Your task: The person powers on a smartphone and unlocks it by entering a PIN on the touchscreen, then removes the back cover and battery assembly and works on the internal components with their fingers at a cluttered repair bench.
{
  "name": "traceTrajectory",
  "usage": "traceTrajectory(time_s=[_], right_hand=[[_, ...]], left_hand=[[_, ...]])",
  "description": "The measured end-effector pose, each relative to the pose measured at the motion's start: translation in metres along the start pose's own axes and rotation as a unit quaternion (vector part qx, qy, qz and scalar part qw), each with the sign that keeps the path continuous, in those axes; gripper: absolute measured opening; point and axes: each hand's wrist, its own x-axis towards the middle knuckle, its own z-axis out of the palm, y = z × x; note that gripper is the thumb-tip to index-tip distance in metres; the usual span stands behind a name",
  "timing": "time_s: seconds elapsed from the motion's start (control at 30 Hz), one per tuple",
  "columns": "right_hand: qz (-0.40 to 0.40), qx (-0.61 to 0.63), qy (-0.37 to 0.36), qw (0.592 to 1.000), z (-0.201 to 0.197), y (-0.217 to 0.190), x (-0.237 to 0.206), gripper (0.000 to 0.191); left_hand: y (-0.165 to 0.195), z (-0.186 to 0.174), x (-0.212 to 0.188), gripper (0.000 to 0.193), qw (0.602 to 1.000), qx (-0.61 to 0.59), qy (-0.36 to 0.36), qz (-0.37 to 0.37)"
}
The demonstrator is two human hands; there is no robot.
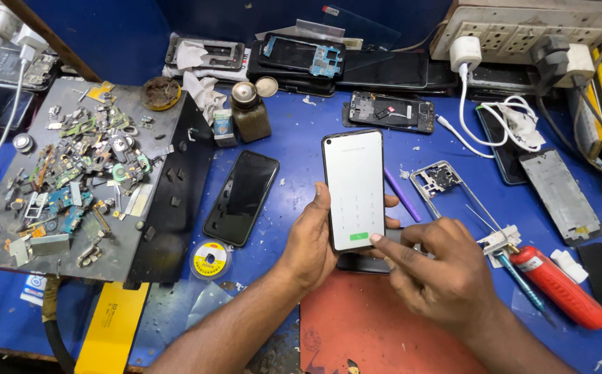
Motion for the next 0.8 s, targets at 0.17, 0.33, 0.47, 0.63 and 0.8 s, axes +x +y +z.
traceTrajectory(time_s=[0.17,0.33,0.47,0.63,0.8], right_hand=[[0.023,-0.05,0.028,0.998,0.003,-0.001,-0.002,0.05],[-0.009,-0.039,0.038,0.998,0.013,-0.001,-0.001,0.074],[0.013,-0.117,-0.048,0.992,0.018,-0.002,-0.004,0.068],[0.019,-0.137,-0.072,0.988,0.018,-0.001,-0.005,0.065],[0.038,-0.121,-0.041,0.991,0.013,0.0,-0.004,0.062]], left_hand=[[-0.006,0.002,-0.002,0.079,1.0,-0.017,-0.009,0.003],[-0.016,0.005,-0.004,0.078,0.997,-0.061,-0.003,-0.042],[-0.022,0.004,-0.005,0.077,0.996,-0.069,0.016,-0.049],[-0.023,0.002,-0.005,0.077,0.997,-0.061,0.013,-0.05],[-0.018,0.003,-0.006,0.076,0.999,-0.04,-0.008,-0.033]])
